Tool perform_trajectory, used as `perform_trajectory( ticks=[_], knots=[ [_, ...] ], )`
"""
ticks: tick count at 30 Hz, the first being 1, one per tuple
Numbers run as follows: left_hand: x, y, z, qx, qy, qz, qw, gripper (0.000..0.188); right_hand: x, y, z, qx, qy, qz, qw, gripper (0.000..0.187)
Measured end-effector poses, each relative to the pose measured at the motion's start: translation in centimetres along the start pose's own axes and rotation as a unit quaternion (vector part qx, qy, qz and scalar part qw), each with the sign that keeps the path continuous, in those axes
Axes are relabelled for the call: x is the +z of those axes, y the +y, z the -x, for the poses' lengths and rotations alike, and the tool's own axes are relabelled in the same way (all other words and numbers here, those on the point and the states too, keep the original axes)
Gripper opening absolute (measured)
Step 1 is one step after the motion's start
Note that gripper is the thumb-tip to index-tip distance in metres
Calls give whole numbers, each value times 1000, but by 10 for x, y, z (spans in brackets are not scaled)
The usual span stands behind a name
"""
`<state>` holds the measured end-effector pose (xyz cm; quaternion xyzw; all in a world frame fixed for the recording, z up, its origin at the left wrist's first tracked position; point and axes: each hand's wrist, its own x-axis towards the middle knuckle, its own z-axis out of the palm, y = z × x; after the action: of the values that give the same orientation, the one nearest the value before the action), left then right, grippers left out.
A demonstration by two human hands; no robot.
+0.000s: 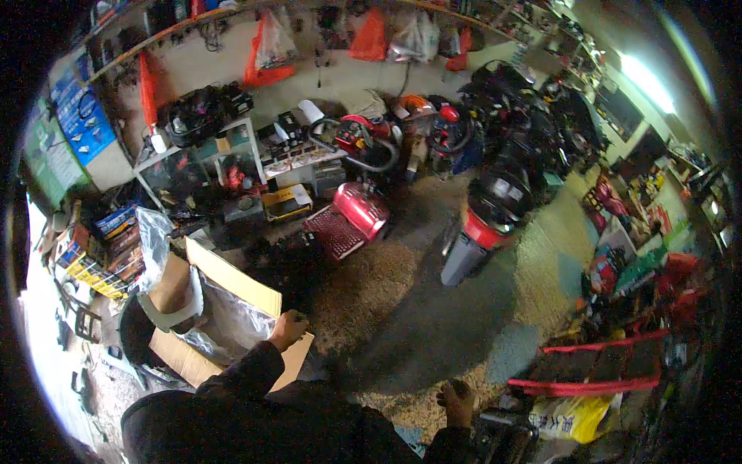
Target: The person uses a cordless drill to remove fasteners from a moped's bodywork, then detaches and separates plastic panels by hand. The removed parts are placed on the floor and a cardboard box.
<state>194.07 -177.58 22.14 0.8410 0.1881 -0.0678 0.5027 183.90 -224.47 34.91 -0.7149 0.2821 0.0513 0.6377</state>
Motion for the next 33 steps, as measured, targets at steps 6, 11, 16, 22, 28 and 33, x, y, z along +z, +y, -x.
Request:
perform_trajectory(
  ticks=[6,11,16,22,28,33],
  knots=[
    [-22,40,-38,8,120,-51,992,28,47,-23,-87,42,-66,-22,997,21],
    [-33,23,-14,-104,129,64,984,28,89,-66,-174,34,-133,128,982,14],
    [-48,20,49,-210,229,148,939,22,165,-146,-253,-108,-323,136,930,12],
    [-43,21,103,-251,348,253,867,22,259,-192,-253,-196,-395,174,880,18],
    [-50,-21,145,-260,398,325,818,22,311,-155,-190,-115,-476,213,846,23],
    [-52,-47,192,-293,453,305,785,23,339,-131,-171,-111,-538,218,807,24]
  ],
)
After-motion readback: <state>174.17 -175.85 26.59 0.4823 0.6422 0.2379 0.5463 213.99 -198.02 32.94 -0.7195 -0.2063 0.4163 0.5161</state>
